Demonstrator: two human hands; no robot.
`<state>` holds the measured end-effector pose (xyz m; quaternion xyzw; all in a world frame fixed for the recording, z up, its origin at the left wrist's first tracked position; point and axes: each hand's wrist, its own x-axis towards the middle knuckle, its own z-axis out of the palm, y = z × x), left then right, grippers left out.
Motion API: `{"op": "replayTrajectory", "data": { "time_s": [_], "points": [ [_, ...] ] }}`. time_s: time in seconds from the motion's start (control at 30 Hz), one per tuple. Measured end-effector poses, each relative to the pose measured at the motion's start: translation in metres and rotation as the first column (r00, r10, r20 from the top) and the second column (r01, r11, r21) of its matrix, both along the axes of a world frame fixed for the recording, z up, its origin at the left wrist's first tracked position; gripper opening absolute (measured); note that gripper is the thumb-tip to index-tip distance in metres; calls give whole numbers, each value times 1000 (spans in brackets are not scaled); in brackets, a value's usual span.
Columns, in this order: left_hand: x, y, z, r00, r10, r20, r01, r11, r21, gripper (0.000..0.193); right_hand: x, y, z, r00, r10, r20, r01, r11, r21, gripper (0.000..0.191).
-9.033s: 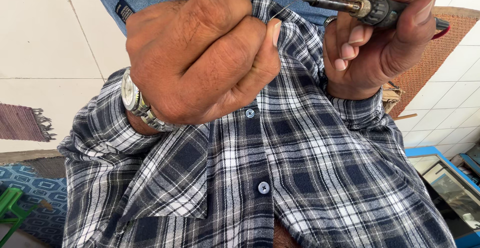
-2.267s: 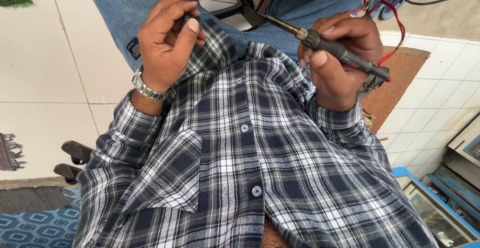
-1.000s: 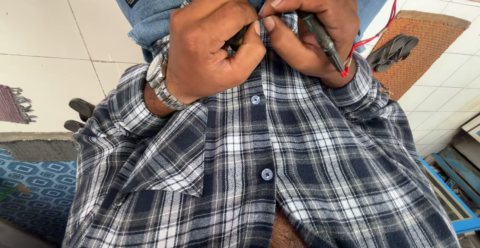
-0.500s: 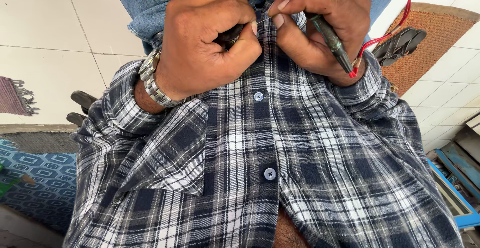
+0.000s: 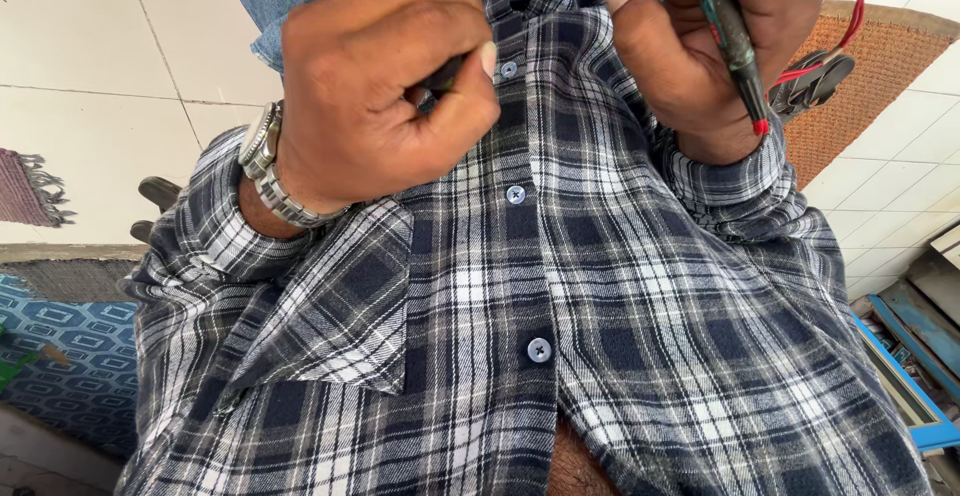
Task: The person sits on the floor holding a soldering iron in one hand and solder wire in the other, soldering a small electronic component held at their lap. They occasionally reach toward the nearby workbench with tools and a power supply, then resume heating and feeding solder to the component.
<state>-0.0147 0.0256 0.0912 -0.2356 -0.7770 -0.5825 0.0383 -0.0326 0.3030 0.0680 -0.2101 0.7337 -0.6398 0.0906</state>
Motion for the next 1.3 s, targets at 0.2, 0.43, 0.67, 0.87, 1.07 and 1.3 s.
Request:
{"op": "replayTrajectory", "data": {
  "time_s": [0.2, 0.43, 0.67, 0.87, 1.07, 1.3],
  "points": [
    [0, 4, 2, 968, 14, -250, -55, 985, -161, 16, -4, -3, 8, 996, 80, -45, -80, 997, 20, 18],
    [-3, 3, 8, 972, 1, -237, -55, 974, -220, 16, -22, -15, 28, 954, 267, -138, -261, 963, 63, 25],
    [-4, 5, 7, 963, 0, -271, -75, 961, -266, 16, -22, -19, 20, 916, 333, -224, -298, 938, 177, 25],
    [0, -3, 0, 990, -41, -135, 24, 992, -127, 14, -12, -12, 9, 985, 126, -120, -115, 989, 97, 21],
    [5, -15, 0, 979, -144, 142, 131, 987, 95, 8, -4, 4, 0, 1000, -29, -11, 30, 996, 89, 15],
    [-3, -10, 3, 803, -289, 522, 110, 932, 346, 10, -12, -10, 4, 984, 126, -122, -143, 980, -138, 21]
  ]
}}
